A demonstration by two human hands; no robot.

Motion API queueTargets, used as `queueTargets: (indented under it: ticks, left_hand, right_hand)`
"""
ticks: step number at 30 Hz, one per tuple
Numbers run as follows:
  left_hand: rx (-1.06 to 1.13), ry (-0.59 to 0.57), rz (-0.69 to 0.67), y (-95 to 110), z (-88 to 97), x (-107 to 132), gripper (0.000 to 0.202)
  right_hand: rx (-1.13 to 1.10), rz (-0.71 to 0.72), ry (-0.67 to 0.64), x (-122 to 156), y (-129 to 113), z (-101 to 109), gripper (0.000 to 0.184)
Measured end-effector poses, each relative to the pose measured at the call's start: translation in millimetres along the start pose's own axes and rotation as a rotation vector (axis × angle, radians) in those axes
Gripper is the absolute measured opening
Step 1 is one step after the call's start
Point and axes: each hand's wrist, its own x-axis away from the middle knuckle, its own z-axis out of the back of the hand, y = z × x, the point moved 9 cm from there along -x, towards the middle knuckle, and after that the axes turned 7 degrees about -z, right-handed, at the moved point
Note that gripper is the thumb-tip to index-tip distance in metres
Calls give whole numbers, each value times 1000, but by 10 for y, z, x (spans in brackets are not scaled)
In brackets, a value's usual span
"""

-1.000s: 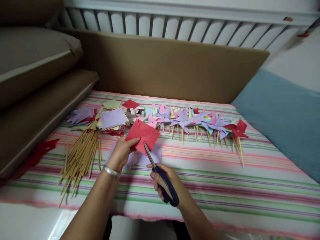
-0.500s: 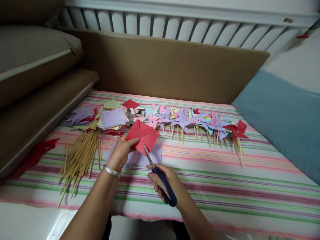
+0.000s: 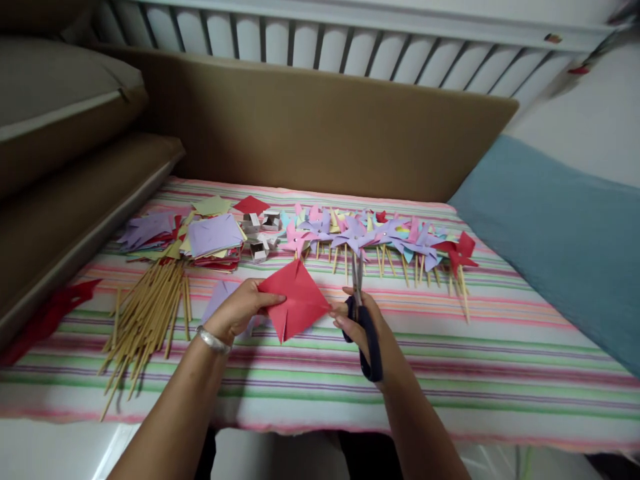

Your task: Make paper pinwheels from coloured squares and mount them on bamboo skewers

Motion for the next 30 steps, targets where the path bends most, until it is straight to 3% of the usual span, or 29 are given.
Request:
queueTargets:
  ticks: [4, 6, 12, 17, 21, 24, 27, 30]
  left_hand:
    - [-76, -217, 60, -117, -281, 38, 20]
    - [-60, -251, 63, -123, -346, 48, 22]
    - [247, -168, -45, -18, -466, 44, 22]
    - [288, -80, -96, -85, -565, 29, 29]
    - [260, 102, -132, -44, -305, -36, 29]
    - [221, 220, -150, 53, 9, -66, 27]
    - [180, 241, -177, 167, 230, -62, 25]
    - [135, 220, -156, 210, 325, -38, 24]
  right_hand:
    - [0, -50, -14, 15, 18, -103, 46]
    - [-33, -45, -9, 11, 13, -132, 45]
    - [-232, -29, 191, -47, 93, 9, 43]
    - [-236, -7, 257, -104, 128, -58, 48]
    - [-235, -70, 168, -93, 106, -215, 48]
    - [-232, -99, -34, -35, 48, -381, 49]
    - [-84, -143, -259, 65, 68, -549, 49]
    - [2, -206, -387, 160, 152, -650, 45]
